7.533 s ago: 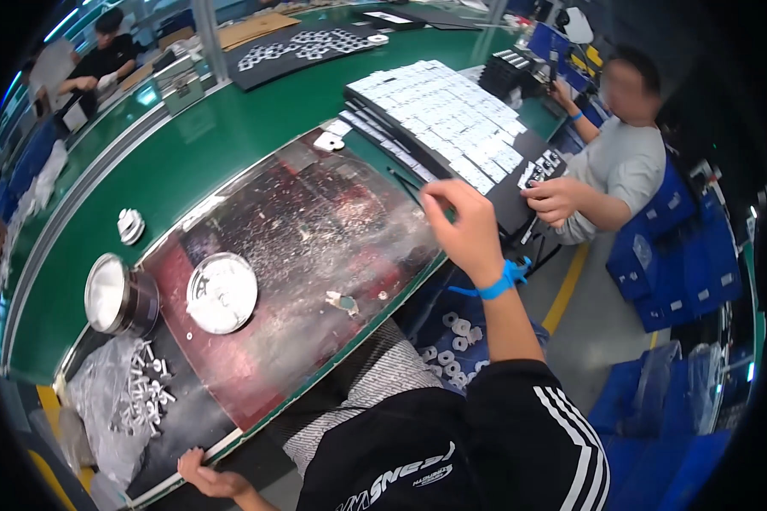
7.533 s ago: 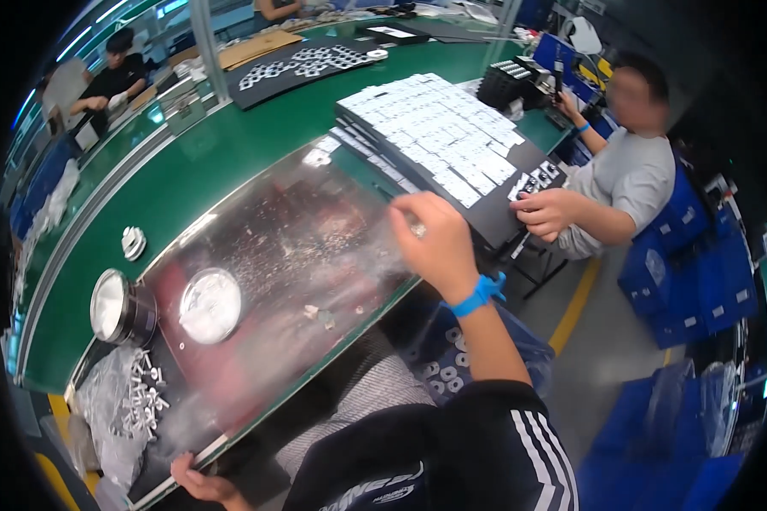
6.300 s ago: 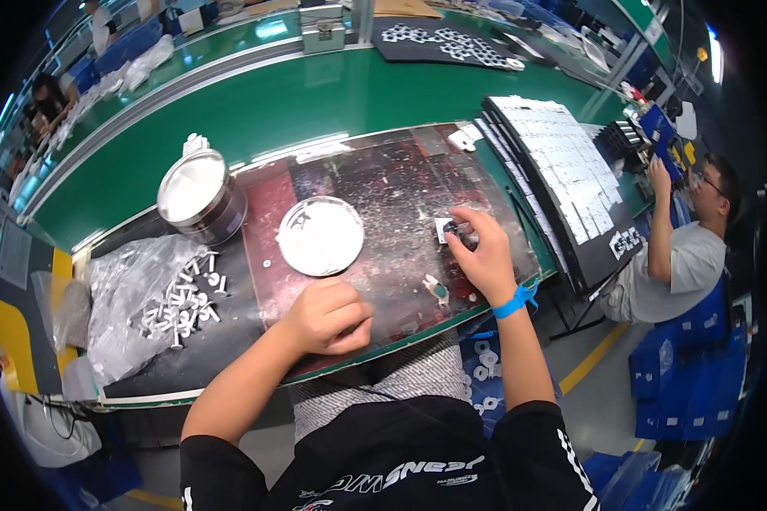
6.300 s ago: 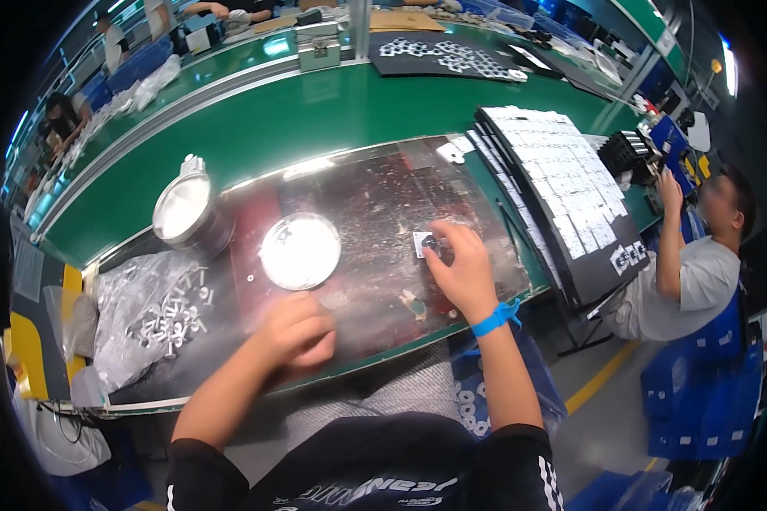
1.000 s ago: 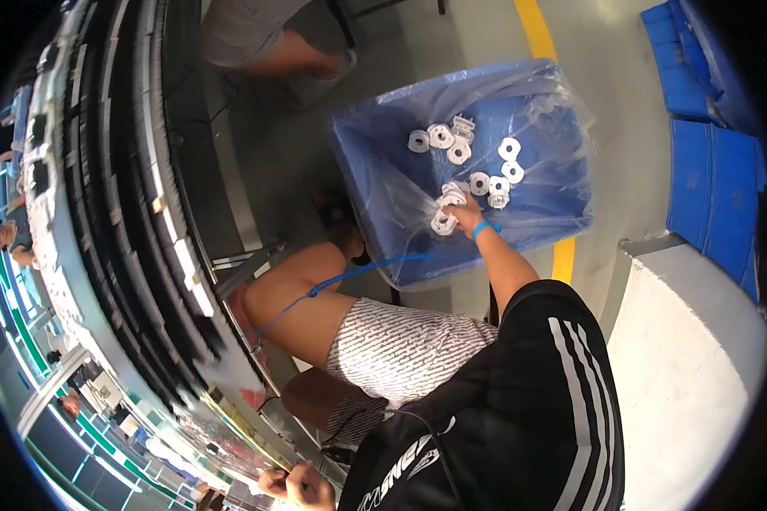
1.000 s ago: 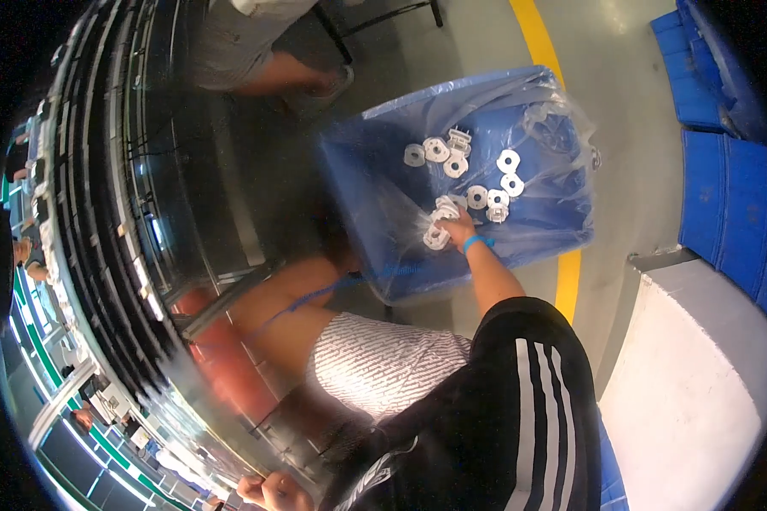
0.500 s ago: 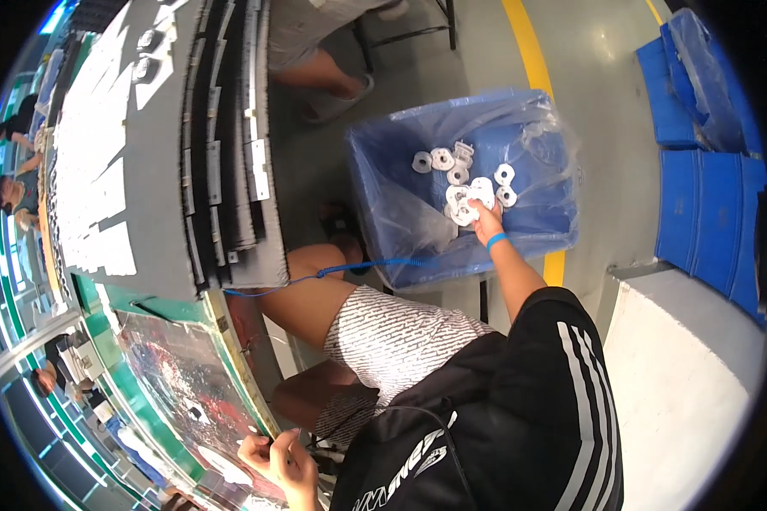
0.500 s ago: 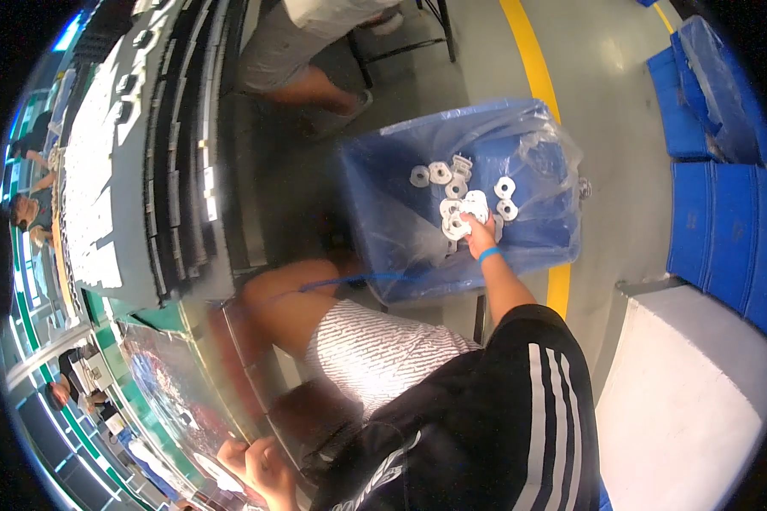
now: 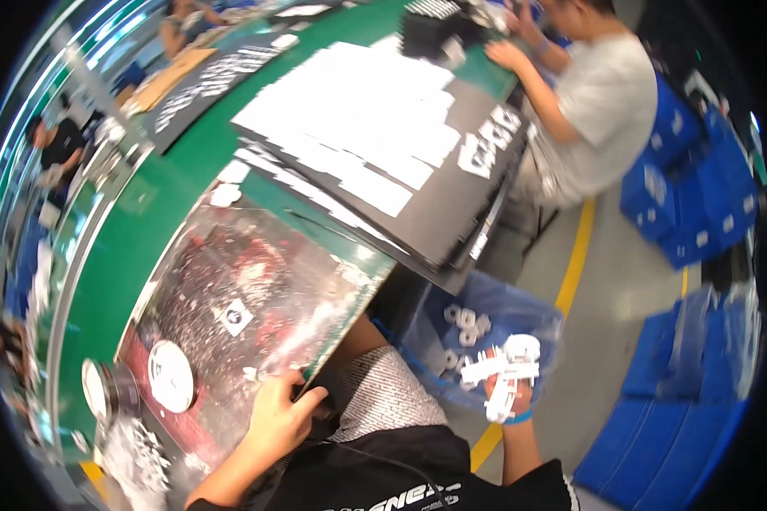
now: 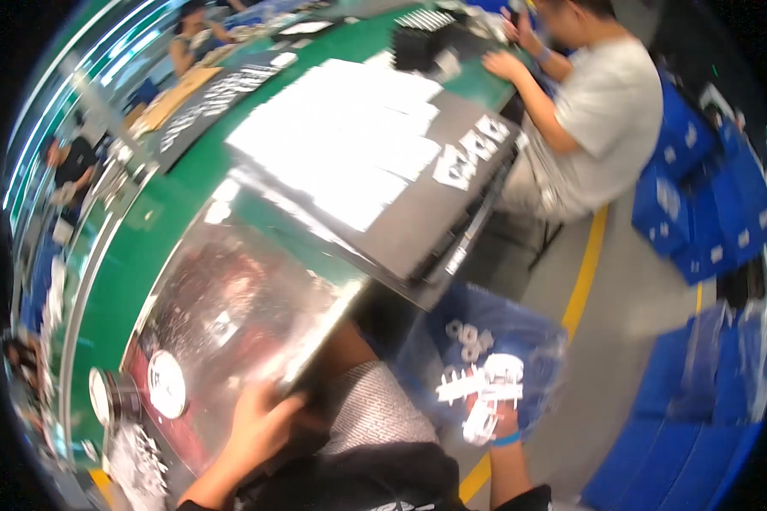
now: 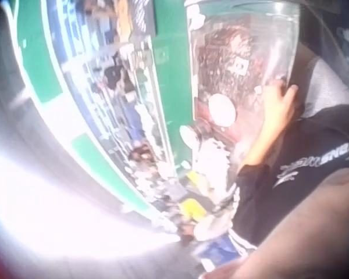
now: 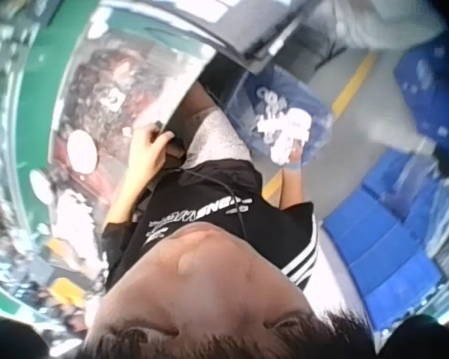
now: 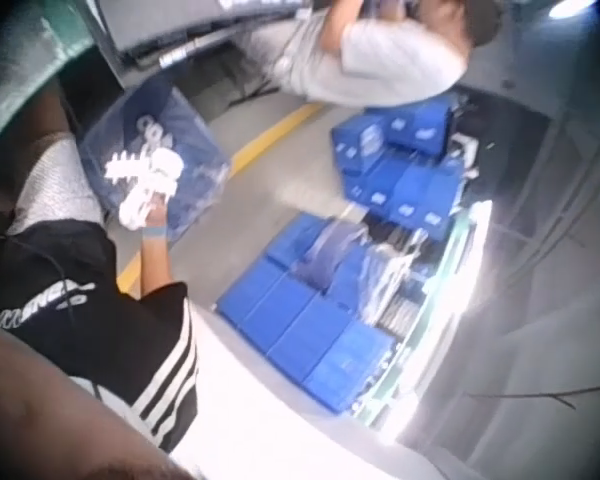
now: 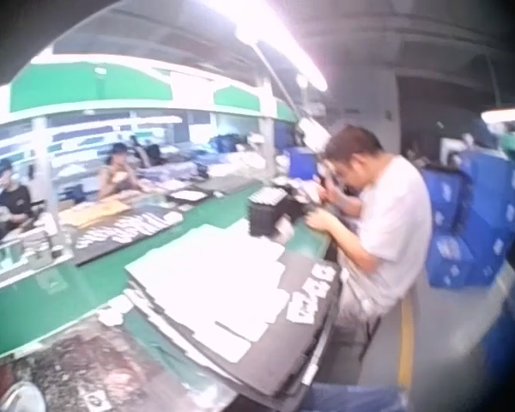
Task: Assembling small plastic and electronic parts for lighting fixtures on a factory production line.
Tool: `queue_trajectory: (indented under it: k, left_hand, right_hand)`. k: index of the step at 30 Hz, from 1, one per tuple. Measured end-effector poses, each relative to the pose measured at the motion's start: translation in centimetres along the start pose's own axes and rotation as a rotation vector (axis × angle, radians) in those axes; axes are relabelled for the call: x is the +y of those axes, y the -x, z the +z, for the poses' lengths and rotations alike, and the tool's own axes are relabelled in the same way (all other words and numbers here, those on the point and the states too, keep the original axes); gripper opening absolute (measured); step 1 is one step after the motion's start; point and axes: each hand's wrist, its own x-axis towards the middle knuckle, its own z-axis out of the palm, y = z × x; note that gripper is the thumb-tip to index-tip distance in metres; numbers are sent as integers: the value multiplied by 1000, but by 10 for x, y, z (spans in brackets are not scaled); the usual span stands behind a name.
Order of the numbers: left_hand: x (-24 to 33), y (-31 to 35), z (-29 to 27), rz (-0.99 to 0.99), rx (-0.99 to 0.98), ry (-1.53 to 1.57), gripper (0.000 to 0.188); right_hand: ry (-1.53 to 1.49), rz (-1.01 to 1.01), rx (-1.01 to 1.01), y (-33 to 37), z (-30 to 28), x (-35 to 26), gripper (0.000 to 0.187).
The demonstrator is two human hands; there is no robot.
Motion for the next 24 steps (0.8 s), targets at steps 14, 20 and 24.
queue_trajectory:
  k: [14,20,24]
  left_hand:
    - [-1,26,-16,527,483,343,16]
    - [-12,26,-23,370,631,690,11]
    - [-11,18,-27,340,724,783,10]
  right_hand:
    - [708,393,-543,-125,313,140,72]
    - [799,404,-631,-174,376,223,53]
    - [875,329,-688,-221,404,248,43]
